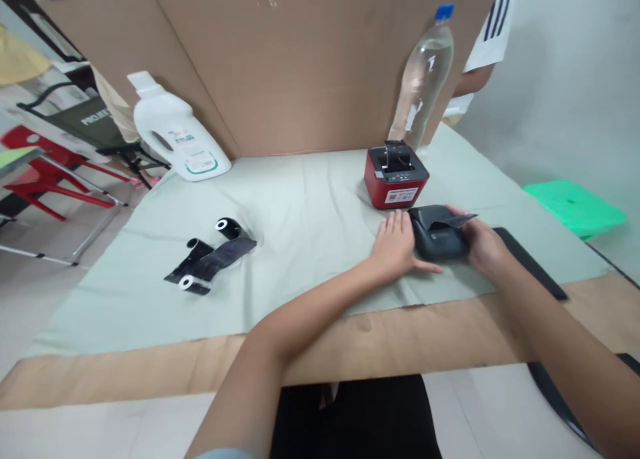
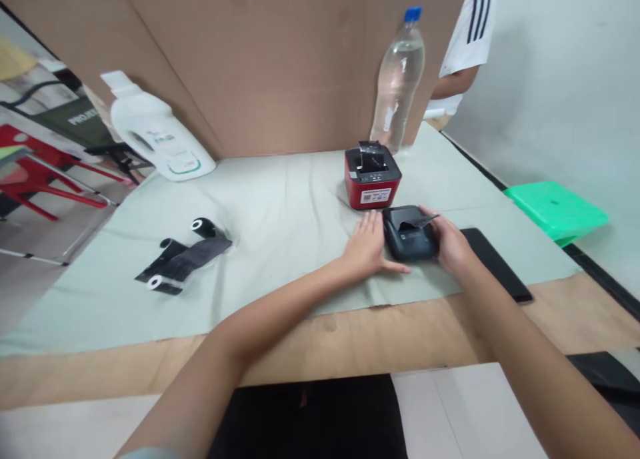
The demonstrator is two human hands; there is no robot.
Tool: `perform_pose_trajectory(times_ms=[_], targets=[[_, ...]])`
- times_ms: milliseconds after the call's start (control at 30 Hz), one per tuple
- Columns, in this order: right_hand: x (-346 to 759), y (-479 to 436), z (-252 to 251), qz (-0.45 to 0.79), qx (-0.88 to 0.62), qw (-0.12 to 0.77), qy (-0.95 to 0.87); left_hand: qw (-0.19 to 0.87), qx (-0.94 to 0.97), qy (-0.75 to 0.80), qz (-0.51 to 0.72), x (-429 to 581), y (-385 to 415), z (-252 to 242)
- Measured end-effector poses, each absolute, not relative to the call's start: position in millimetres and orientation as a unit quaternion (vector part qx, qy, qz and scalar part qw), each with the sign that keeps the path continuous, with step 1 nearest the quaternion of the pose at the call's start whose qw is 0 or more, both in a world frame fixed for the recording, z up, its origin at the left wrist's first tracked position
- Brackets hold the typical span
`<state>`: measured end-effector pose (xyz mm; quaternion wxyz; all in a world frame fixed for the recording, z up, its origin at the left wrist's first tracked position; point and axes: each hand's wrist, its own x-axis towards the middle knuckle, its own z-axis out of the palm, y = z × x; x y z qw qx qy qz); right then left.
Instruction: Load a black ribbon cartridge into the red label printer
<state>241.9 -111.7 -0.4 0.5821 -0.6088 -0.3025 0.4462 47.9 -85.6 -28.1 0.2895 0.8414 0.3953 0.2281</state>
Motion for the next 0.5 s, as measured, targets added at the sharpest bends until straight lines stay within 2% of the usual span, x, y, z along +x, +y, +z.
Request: perform_pose_trajectory(times_ms=[200, 367, 500], targets=[[202.1, -129.4, 9.1, 0.385, -0.616, 0.61, -0.316, 0.287, 0.843, 0.38, 0.249, 49.0, -74.7, -13.1], [123.7, -131.4, 47.1, 0.457, -0.516, 0.561, -0.458, 0.271, 0.827, 0.351, 0.345, -55.3, -91.7, 18.7], [37.8, -123.4, 46.1, 0.491, -0.446, 0.506, -0.552, 0.271, 0.792, 0.413, 0.358, -152.5, -113.8, 21.8]])
